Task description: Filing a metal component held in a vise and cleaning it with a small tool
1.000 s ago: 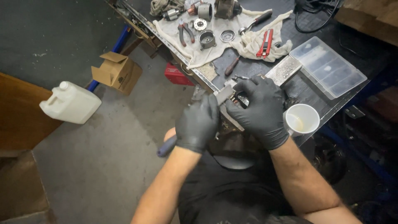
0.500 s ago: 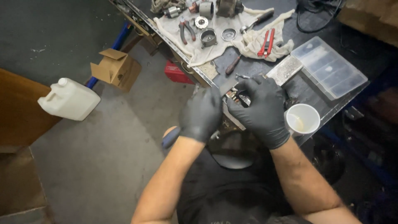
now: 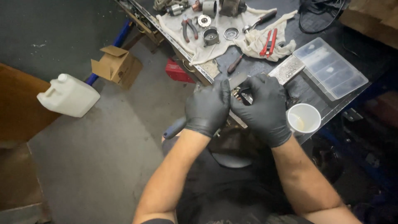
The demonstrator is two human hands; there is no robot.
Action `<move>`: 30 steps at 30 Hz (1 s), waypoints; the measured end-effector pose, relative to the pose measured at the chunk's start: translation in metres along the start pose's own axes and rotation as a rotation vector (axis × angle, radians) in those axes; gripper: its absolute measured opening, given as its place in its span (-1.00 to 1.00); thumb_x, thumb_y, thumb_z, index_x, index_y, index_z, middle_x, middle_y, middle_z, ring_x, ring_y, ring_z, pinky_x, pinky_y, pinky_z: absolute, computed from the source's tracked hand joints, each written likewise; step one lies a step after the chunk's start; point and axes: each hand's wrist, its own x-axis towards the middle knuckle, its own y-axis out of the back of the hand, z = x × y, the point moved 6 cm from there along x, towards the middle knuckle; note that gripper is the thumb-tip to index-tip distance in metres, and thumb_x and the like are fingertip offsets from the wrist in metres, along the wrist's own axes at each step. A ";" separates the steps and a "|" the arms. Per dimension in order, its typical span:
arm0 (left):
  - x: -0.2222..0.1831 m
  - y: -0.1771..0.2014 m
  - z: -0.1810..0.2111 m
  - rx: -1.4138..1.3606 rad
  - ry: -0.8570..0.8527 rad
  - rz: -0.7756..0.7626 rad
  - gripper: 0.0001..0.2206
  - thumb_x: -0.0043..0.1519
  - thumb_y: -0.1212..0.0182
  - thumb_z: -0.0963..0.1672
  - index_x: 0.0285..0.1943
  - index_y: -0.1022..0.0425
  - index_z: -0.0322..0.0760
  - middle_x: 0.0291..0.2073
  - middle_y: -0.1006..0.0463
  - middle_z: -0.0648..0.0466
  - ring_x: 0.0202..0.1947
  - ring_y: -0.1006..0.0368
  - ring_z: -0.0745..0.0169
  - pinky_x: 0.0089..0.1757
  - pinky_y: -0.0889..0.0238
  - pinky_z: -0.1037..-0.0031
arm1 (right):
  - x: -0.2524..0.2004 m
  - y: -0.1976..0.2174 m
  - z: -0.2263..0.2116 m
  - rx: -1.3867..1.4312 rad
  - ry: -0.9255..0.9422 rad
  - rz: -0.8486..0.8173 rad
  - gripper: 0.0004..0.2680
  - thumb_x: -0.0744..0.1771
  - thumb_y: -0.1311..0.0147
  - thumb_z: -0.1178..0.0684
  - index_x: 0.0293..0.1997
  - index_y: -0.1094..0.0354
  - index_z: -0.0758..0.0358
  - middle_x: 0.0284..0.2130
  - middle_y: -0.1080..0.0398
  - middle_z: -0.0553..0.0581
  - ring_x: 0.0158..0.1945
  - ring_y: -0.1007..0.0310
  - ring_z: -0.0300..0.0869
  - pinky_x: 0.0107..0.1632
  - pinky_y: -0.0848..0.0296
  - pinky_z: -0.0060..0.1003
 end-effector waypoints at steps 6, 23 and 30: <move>-0.027 0.003 -0.044 -0.277 0.220 -0.218 -0.29 0.34 0.44 0.21 0.44 -0.23 -0.29 0.08 -0.53 -0.42 0.17 -0.41 -0.49 0.19 -0.20 -0.22 | 0.001 0.001 -0.005 -0.027 -0.020 0.031 -0.73 0.19 -0.44 -0.22 -0.25 -0.49 -0.01 -0.39 -0.46 -0.05 -0.19 -0.51 -0.06 -0.07 -0.45 -0.12; 0.031 -0.016 -0.035 -0.020 -0.335 0.203 -0.54 0.38 0.25 0.13 -0.39 -0.48 -0.05 -0.47 -0.57 -0.07 -0.17 -0.53 -0.22 -0.11 -0.26 -0.01 | 0.002 -0.003 -0.005 -0.085 0.029 -0.023 -0.71 0.18 -0.40 -0.24 -0.18 -0.46 -0.06 -0.36 -0.39 0.01 -0.17 -0.43 0.09 -0.08 -0.40 0.02; 0.046 -0.009 -0.024 0.047 -0.665 0.639 -0.79 0.10 -0.08 -0.03 -0.58 -0.39 -0.06 -0.73 -0.42 0.03 -0.57 -0.50 -0.03 -0.42 -0.35 0.27 | 0.002 0.001 -0.004 -0.113 0.070 -0.039 -0.68 0.11 -0.36 -0.14 -0.13 -0.44 -0.07 -0.33 -0.42 0.06 -0.16 -0.43 0.15 -0.09 -0.41 0.04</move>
